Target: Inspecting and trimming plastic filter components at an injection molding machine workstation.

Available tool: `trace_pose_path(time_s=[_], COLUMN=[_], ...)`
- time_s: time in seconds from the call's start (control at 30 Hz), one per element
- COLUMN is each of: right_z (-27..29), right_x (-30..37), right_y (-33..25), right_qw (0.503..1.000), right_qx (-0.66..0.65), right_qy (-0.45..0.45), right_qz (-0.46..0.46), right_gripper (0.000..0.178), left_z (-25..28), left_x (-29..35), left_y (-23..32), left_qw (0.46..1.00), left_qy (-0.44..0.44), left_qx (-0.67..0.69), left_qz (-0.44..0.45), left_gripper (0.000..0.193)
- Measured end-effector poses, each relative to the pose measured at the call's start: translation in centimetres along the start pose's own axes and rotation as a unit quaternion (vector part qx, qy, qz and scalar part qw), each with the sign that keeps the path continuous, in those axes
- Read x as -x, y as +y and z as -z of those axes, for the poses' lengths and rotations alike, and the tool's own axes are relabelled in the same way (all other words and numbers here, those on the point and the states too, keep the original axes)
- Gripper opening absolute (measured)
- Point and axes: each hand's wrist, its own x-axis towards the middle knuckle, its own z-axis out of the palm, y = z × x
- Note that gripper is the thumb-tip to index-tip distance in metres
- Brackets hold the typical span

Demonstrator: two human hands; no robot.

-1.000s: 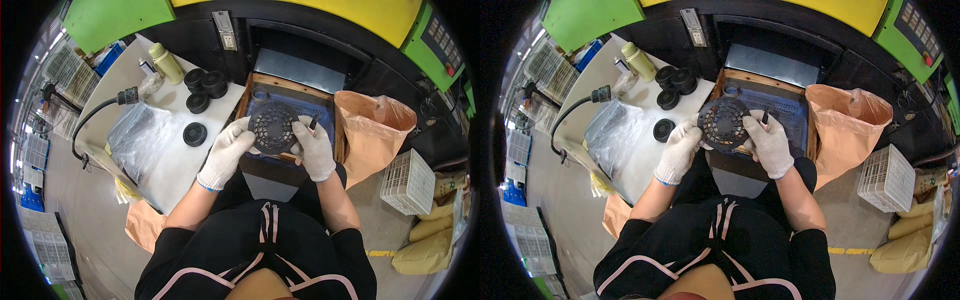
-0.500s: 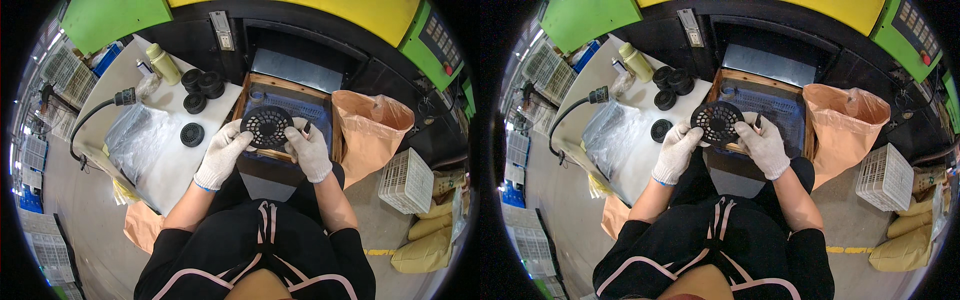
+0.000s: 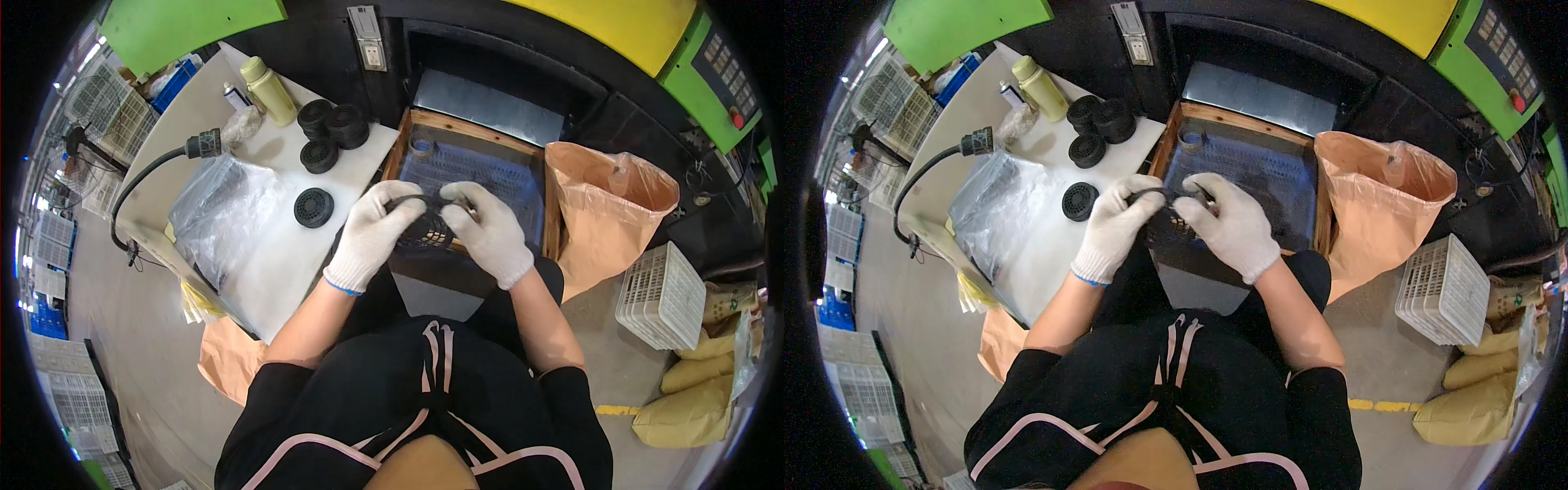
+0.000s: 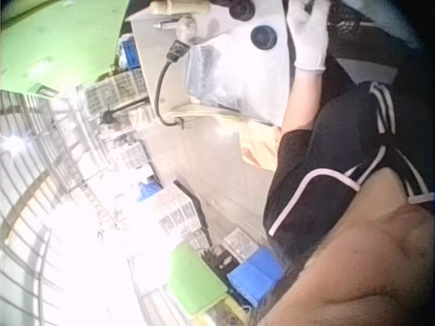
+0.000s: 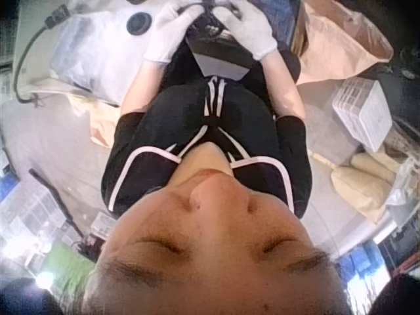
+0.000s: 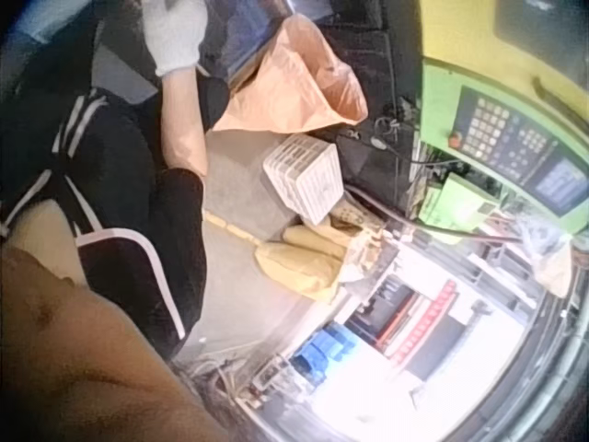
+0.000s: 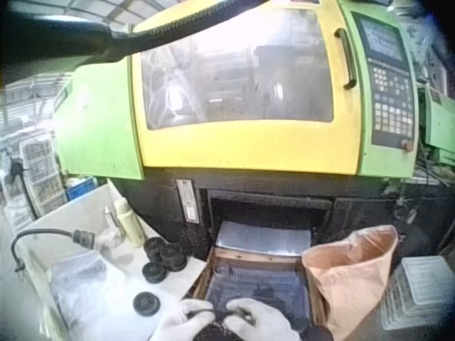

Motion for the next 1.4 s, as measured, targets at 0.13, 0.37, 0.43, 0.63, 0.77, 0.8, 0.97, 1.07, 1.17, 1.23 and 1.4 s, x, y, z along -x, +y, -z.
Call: trace_pose_path(time_s=[0.13, 0.37, 0.43, 0.63, 0.77, 0.8, 0.97, 1.07, 1.17, 1.23, 1.4], right_z=[-2.0, -2.6, -2.7, -5.3, -4.7, -3.8, -3.4, -5.5, -5.5, -4.7, -4.2], right_x=[-0.3, -0.2, -0.8, 1.9, 0.3, -0.7, -0.2, 1.8, 1.4, -0.3, -1.0], right_y=[-0.2, 0.2, 2.3, 1.2, 1.3, 0.1, 0.3, 0.3, 0.7, 1.1, 0.2], right_qw=[0.967, 0.93, 0.985, 0.921, 0.962, 0.963, 0.959, 0.884, 0.891, 0.956, 0.981], right_qx=[-0.101, -0.22, -0.079, -0.286, -0.195, -0.153, -0.126, -0.388, -0.352, -0.206, -0.025], right_qy=[-0.164, -0.07, -0.047, -0.109, -0.05, -0.057, -0.196, -0.112, -0.133, -0.097, -0.14], right_qz=[-0.17, -0.287, -0.147, -0.24, -0.186, -0.215, -0.162, -0.235, -0.256, -0.183, -0.135], right_gripper=[0.034, 0.03, 0.033, 0.026, 0.026, 0.028, 0.039, 0.039, 0.04, 0.04, 0.041], left_z=[-1.0, -1.3, 0.2, -1.1, -0.9, -1.0, 0.2, -0.1, 0.3, 0.8, 2.3], left_x=[-1.0, -0.6, -0.5, 0.5, -0.6, -0.6, 1.0, 1.0, 1.3, 1.0, 1.2], left_y=[-1.4, -3.0, -4.4, -1.3, -1.8, -1.7, -2.7, -1.3, -1.6, -1.5, -3.0], left_qw=[0.995, 0.968, 0.987, 0.99, 0.971, 0.958, 0.994, 0.987, 0.97, 0.956, 0.983], left_qy=[-0.021, 0.112, 0.038, 0.091, 0.167, 0.216, 0.033, 0.05, 0.128, 0.154, 0.053], left_qx=[-0.037, 0.216, 0.15, 0.106, 0.167, 0.188, 0.085, 0.15, 0.201, 0.245, 0.172], left_qz=[-0.093, 0.057, 0.032, 0.038, 0.034, -0.008, -0.052, 0.012, 0.041, 0.041, 0.023], left_gripper=[0.014, 0.024, 0.018, 0.027, 0.031, 0.025, 0.01, 0.019, 0.035, 0.03, 0.019])
